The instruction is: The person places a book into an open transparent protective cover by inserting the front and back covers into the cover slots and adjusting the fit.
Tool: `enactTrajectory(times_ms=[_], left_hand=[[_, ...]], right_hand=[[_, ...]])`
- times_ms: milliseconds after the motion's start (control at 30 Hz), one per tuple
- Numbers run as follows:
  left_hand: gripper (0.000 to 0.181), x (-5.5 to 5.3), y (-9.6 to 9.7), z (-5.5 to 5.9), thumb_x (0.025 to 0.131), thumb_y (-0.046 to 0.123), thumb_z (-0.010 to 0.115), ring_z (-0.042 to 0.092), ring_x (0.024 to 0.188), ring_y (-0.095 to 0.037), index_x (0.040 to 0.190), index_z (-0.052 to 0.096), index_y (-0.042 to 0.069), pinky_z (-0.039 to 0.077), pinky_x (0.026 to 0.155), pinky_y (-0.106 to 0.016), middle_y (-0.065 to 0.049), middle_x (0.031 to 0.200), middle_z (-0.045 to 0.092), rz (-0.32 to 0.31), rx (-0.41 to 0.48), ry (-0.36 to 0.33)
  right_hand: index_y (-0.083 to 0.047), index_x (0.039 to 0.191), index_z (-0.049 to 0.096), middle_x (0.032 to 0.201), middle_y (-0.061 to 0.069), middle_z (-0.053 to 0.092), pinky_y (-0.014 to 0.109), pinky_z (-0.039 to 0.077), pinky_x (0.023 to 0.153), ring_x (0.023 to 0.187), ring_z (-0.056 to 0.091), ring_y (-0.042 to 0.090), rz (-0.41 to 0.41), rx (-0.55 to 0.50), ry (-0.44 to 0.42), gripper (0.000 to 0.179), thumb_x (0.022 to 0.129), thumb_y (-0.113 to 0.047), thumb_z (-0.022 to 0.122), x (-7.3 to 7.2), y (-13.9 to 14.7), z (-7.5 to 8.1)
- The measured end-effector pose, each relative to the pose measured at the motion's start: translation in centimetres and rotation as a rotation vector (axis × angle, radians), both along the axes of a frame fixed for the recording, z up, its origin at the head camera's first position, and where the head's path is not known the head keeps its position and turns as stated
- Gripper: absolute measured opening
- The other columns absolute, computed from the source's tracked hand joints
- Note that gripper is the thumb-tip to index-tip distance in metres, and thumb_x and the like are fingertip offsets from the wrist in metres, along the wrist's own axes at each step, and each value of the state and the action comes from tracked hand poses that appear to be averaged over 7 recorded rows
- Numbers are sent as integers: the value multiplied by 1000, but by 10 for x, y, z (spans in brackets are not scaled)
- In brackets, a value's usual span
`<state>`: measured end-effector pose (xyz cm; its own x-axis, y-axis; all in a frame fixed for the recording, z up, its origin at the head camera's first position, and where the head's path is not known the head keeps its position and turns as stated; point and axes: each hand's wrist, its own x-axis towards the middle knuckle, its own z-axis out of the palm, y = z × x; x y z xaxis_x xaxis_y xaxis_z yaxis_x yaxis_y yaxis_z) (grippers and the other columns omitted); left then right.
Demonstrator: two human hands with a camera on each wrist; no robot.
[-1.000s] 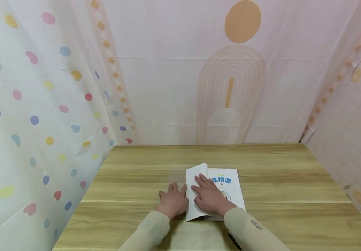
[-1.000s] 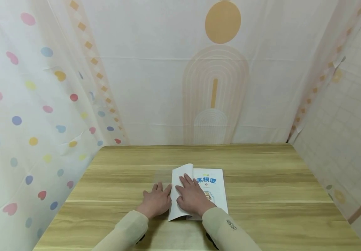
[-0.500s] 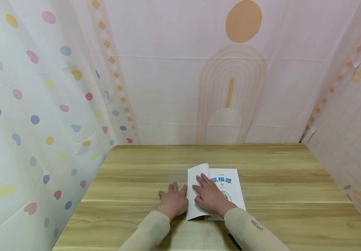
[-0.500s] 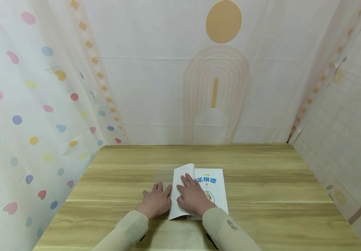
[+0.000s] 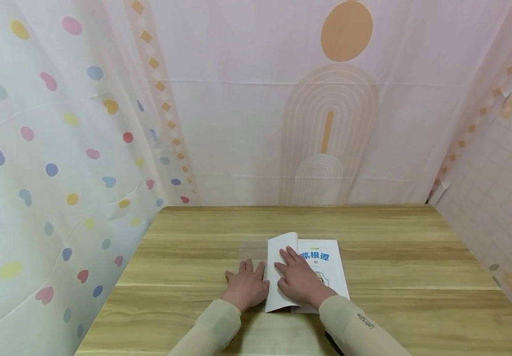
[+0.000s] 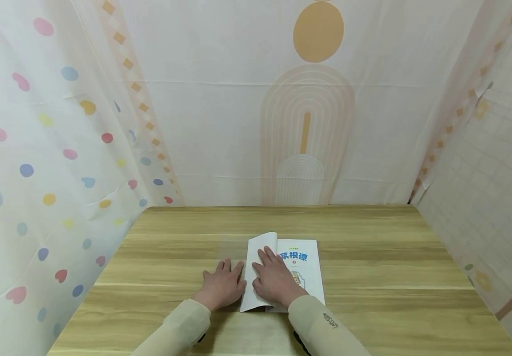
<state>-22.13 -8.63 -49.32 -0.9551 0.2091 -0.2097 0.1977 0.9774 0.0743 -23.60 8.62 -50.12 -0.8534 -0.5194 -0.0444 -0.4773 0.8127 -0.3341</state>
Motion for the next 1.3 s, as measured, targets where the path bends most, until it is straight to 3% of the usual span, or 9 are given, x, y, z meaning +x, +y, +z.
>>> enactTrajectory(times_ms=[333, 967, 1300], left_hand=[[65, 1, -4, 1, 97, 55, 48, 36, 139, -42, 146, 50, 12, 31, 93, -79, -28, 149, 39, 19, 69, -34], [57, -4, -7, -1, 98, 49, 53, 39, 137, -38, 144, 53, 15, 35, 92, -76, -22, 148, 43, 2, 41, -40], [54, -3, -5, 3, 99, 45, 51, 39, 138, -38, 144, 52, 15, 34, 92, -76, -22, 149, 42, 12, 37, -59]], right_hand=[[-5, 138, 58, 157, 17, 34, 52, 23, 116, 148, 20, 35, 16, 12, -7, 46, 97, -23, 50, 0, 2, 0], [-3, 137, 58, 156, 19, 35, 53, 23, 115, 148, 20, 37, 8, -35, 2, 45, 95, -19, 51, 1, 2, 1], [-5, 139, 57, 157, 17, 33, 54, 22, 116, 149, 18, 34, -3, -8, -11, 46, 97, -22, 50, 0, -3, -1]])
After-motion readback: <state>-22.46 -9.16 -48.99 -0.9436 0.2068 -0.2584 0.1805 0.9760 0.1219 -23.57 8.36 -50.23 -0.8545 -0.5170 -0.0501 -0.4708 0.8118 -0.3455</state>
